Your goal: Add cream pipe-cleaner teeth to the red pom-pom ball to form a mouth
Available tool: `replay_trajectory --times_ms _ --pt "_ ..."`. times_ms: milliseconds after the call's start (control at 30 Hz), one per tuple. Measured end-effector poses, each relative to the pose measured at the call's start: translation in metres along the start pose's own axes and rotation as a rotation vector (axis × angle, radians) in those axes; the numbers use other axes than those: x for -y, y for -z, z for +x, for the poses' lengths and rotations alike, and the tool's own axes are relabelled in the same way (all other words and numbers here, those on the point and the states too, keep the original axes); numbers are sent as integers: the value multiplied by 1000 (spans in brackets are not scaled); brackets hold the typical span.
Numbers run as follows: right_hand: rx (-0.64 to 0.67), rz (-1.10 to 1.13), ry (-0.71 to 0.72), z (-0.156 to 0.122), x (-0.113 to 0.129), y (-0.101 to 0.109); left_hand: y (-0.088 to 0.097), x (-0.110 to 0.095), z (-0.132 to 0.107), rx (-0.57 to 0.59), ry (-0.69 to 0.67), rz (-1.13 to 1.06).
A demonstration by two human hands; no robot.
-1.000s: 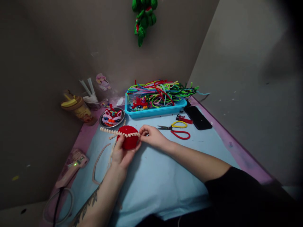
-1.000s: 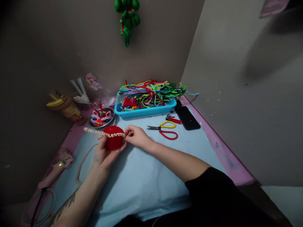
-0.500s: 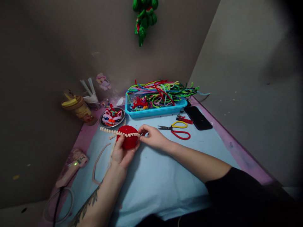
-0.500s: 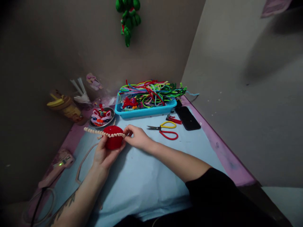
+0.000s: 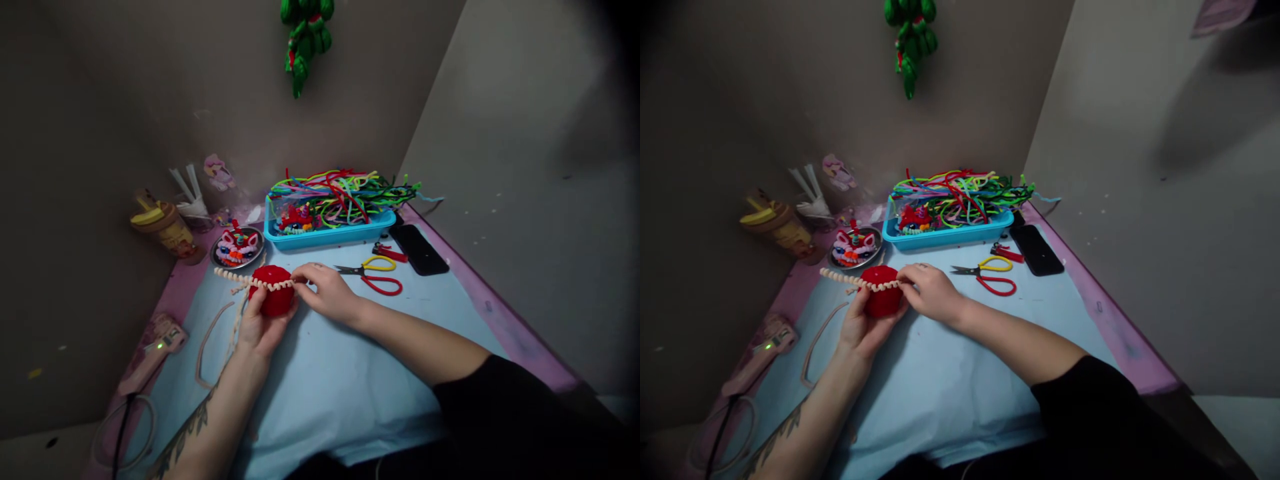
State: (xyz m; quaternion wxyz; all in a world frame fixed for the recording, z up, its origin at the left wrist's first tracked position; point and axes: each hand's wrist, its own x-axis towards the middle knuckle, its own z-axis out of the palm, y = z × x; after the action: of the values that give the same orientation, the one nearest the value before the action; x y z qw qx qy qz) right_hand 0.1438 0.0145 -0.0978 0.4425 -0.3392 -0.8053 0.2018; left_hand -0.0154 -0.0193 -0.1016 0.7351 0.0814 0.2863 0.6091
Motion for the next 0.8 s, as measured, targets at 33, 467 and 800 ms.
replay_trajectory --times_ms 33,467,800 --pt "4 3 -28 0 0 0 0 0 0 -10 -2 8" --pt "-94 179 -145 9 29 30 -10 3 -10 30 -276 601" --pt "-140 95 -130 2 38 15 -23 12 -19 47 -333 755"
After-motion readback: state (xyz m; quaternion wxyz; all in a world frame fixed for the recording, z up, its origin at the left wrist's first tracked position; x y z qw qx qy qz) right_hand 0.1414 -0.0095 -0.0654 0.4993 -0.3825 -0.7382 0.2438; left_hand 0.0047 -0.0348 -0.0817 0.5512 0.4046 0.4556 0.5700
